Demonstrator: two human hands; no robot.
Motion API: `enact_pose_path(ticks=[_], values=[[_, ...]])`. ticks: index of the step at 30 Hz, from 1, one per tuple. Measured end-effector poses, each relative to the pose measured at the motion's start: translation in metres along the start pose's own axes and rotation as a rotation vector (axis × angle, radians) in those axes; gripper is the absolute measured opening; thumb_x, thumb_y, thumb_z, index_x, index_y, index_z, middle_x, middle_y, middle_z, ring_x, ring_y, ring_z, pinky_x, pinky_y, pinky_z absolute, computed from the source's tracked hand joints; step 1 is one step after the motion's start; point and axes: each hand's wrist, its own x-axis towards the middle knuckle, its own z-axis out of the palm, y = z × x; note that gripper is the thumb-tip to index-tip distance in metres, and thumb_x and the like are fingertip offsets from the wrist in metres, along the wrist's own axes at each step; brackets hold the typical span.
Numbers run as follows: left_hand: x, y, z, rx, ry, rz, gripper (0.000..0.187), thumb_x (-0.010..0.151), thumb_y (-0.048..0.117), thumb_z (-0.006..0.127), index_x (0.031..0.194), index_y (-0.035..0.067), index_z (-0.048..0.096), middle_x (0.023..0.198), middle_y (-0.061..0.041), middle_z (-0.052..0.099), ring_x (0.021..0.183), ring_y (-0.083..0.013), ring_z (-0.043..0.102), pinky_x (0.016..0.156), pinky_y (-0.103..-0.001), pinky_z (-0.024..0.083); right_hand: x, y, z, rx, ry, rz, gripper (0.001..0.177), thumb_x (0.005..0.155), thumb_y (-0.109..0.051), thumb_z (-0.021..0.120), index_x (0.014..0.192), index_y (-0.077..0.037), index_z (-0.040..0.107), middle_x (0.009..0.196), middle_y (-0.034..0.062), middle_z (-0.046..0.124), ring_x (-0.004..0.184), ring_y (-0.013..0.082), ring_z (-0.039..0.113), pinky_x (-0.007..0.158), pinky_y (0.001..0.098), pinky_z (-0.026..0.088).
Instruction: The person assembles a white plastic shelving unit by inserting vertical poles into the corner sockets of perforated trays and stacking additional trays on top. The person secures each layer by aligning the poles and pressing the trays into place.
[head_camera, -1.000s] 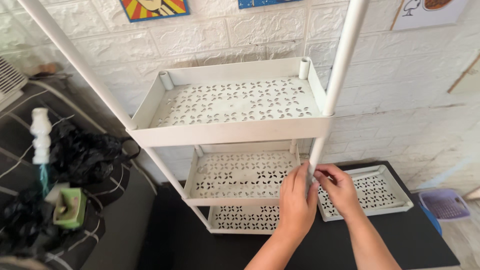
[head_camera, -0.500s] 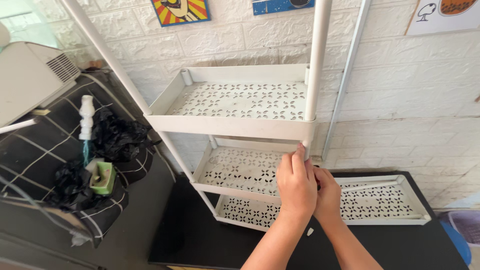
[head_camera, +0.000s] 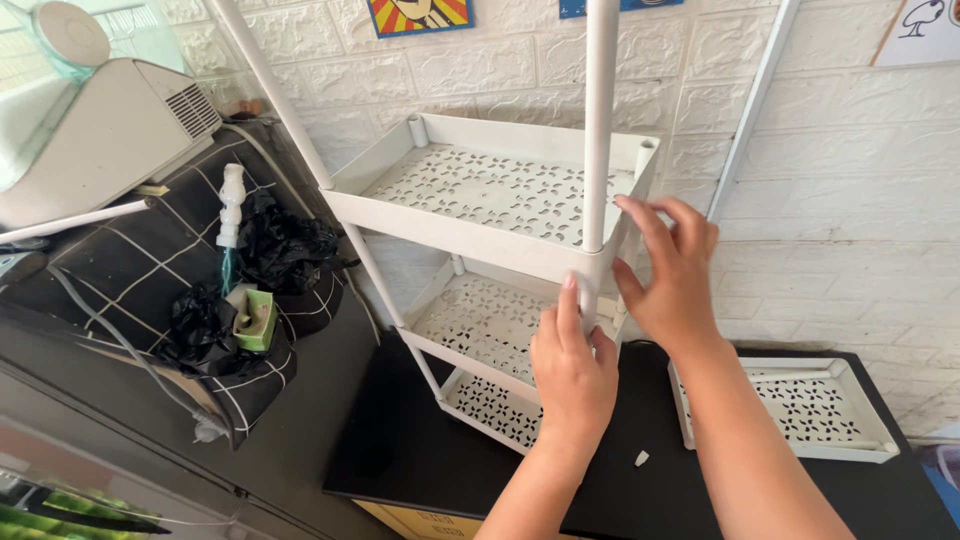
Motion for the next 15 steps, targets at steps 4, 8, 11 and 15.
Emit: enact_pose_path(ticks=[4, 8, 11, 15], values=[[0.004, -0.001, -0.007, 0.028, -0.007, 0.022, 0.081, 0.079, -0.003, 0.069, 0.154, 0.001, 0.039, 0.103, -0.016, 0.060, 0.086, -0.0348, 0.058, 0.077, -0.045, 0.045, 0.020, -0.007, 0.000, 0.027, 0.020, -0.032, 0.064, 0.076, -0.002, 0.083, 0.133, -0.018, 0.059, 0.142, 0.0102, 0.052, 0.122, 0.0360, 0.042, 0.100, 0.0425, 0.040], [0.002, -0.003, -0.022, -0.011, -0.042, 0.016, 0.080, 0.078, -0.001, 0.071, 0.152, 0.002, 0.041, 0.103, -0.015, 0.060, 0.088, -0.0346, 0.060, 0.079, -0.046, 0.045, 0.017, -0.012, -0.011, 0.012, -0.006, -0.075, 0.060, 0.077, -0.007, 0.085, 0.130, -0.016, 0.058, 0.141, 0.0025, 0.059, 0.121, 0.0314, 0.050, 0.106, 0.0435, 0.037], [0.002, -0.007, -0.039, -0.041, -0.067, 0.007, 0.081, 0.077, 0.000, 0.072, 0.152, 0.004, 0.042, 0.103, -0.013, 0.063, 0.089, -0.0321, 0.062, 0.080, -0.045, 0.046, 0.014, -0.019, -0.018, 0.011, -0.011, -0.085, 0.058, 0.075, -0.010, 0.086, 0.126, -0.016, 0.060, 0.134, 0.0004, 0.062, 0.116, 0.0304, 0.053, 0.103, 0.0425, 0.038], [0.001, -0.015, -0.066, -0.100, -0.145, -0.065, 0.081, 0.076, 0.000, 0.076, 0.150, 0.005, 0.044, 0.100, -0.009, 0.064, 0.088, -0.0263, 0.064, 0.078, -0.042, 0.047, 0.006, -0.034, -0.022, 0.005, -0.032, -0.066, 0.056, 0.070, -0.009, 0.088, 0.119, -0.018, 0.064, 0.125, 0.0005, 0.062, 0.112, 0.0298, 0.052, 0.100, 0.0412, 0.041]])
